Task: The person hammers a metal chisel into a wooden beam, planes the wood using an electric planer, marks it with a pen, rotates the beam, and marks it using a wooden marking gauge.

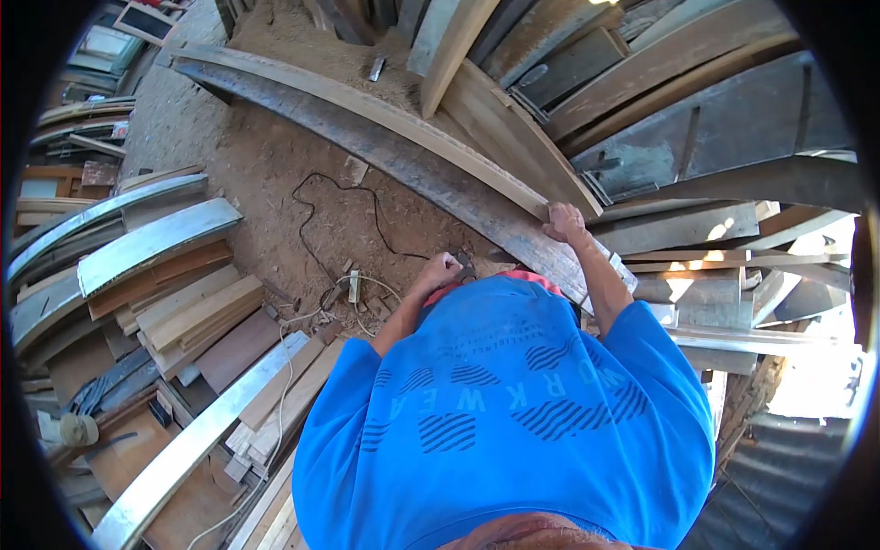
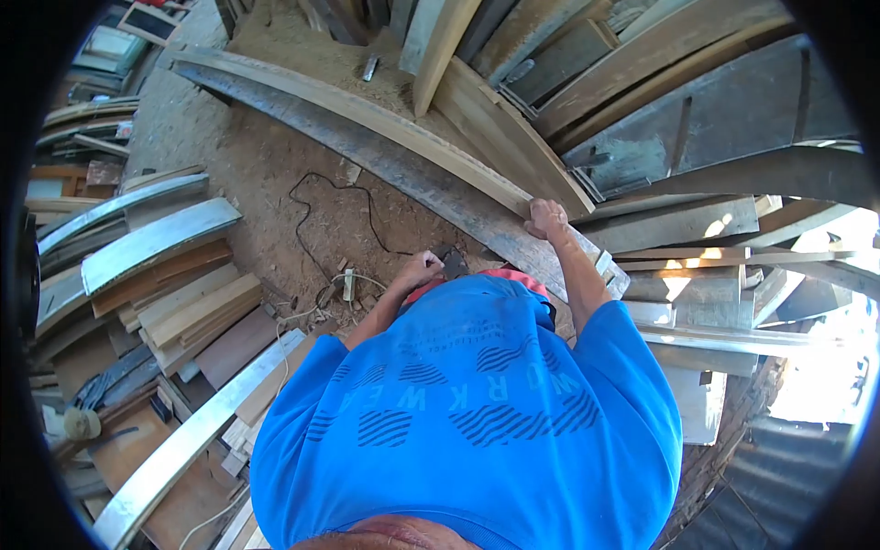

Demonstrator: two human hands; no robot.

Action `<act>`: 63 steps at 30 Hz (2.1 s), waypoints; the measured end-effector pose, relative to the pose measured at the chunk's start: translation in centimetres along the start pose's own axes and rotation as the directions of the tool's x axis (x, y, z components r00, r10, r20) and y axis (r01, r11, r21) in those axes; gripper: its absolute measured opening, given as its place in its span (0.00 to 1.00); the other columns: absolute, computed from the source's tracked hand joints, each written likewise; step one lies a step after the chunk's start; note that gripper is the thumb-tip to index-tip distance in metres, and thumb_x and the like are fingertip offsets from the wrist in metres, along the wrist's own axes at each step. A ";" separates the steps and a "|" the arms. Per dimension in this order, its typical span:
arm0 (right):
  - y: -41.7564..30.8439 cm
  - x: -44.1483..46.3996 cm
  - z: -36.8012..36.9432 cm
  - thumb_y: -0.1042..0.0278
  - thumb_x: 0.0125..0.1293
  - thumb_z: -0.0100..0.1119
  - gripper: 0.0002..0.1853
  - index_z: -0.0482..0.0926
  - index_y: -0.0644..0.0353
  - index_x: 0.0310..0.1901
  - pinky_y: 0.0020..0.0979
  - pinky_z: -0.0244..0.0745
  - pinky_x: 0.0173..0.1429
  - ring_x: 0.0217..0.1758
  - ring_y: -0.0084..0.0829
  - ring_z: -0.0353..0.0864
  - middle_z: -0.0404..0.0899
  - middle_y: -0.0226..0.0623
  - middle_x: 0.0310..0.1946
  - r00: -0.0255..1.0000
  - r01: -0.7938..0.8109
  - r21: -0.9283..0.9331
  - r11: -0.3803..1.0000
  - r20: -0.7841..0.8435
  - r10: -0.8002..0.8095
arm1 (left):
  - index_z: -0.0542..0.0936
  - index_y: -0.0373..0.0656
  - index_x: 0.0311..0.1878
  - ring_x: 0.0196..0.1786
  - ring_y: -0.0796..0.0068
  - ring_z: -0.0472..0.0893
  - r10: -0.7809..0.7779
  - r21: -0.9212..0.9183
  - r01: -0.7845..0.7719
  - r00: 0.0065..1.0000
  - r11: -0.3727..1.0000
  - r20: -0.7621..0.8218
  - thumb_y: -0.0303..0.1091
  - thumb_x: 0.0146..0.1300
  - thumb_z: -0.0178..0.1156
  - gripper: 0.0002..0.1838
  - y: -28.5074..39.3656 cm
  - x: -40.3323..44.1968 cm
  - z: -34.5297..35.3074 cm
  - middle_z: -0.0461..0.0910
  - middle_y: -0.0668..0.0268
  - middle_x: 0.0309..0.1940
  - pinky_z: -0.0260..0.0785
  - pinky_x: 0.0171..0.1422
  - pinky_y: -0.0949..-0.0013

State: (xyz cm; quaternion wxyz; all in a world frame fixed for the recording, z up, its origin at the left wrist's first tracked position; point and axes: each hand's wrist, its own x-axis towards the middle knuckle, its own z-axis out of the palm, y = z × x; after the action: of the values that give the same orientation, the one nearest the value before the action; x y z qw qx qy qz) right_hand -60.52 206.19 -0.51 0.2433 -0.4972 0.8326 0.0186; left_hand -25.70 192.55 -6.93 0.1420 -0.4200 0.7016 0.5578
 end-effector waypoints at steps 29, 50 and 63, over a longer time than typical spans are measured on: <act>6.5 -2.1 0.8 0.56 0.51 0.75 0.34 0.82 0.62 0.60 0.44 0.74 0.68 0.61 0.53 0.82 0.84 0.57 0.53 0.991 -0.115 0.424 0.899 -0.015 0.134 | 0.84 0.36 0.51 0.49 0.59 0.86 -0.069 0.119 0.069 0.998 0.991 -0.007 0.45 0.66 0.64 0.21 -4.3 0.1 -0.8 0.87 0.51 0.43 0.76 0.55 0.59; 7.8 -2.1 2.0 0.47 0.54 0.71 0.29 0.85 0.63 0.49 0.47 0.78 0.62 0.56 0.54 0.83 0.85 0.56 0.50 0.972 -0.233 0.371 0.899 0.072 0.222 | 0.85 0.41 0.37 0.39 0.62 0.85 -0.061 0.129 0.074 0.993 0.989 -0.102 0.45 0.65 0.59 0.16 -9.3 0.4 0.1 0.85 0.54 0.34 0.75 0.45 0.58; 7.3 -1.6 6.5 0.63 0.49 0.77 0.22 0.80 0.63 0.43 0.48 0.78 0.50 0.46 0.54 0.85 0.85 0.51 0.38 0.890 -0.101 0.336 0.937 -0.391 0.236 | 0.74 0.43 0.17 0.16 0.73 0.70 -0.024 -0.001 0.024 0.999 1.000 -0.021 0.42 0.58 0.60 0.17 -9.7 1.8 -0.7 0.70 0.68 0.12 0.59 0.23 0.60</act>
State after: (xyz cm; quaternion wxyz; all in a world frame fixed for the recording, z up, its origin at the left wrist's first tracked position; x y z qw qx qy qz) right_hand -63.51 212.94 -7.10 0.1277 -0.3705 0.8984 -0.1981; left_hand -19.33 190.89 -14.30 0.1409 -0.4343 0.6979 0.5518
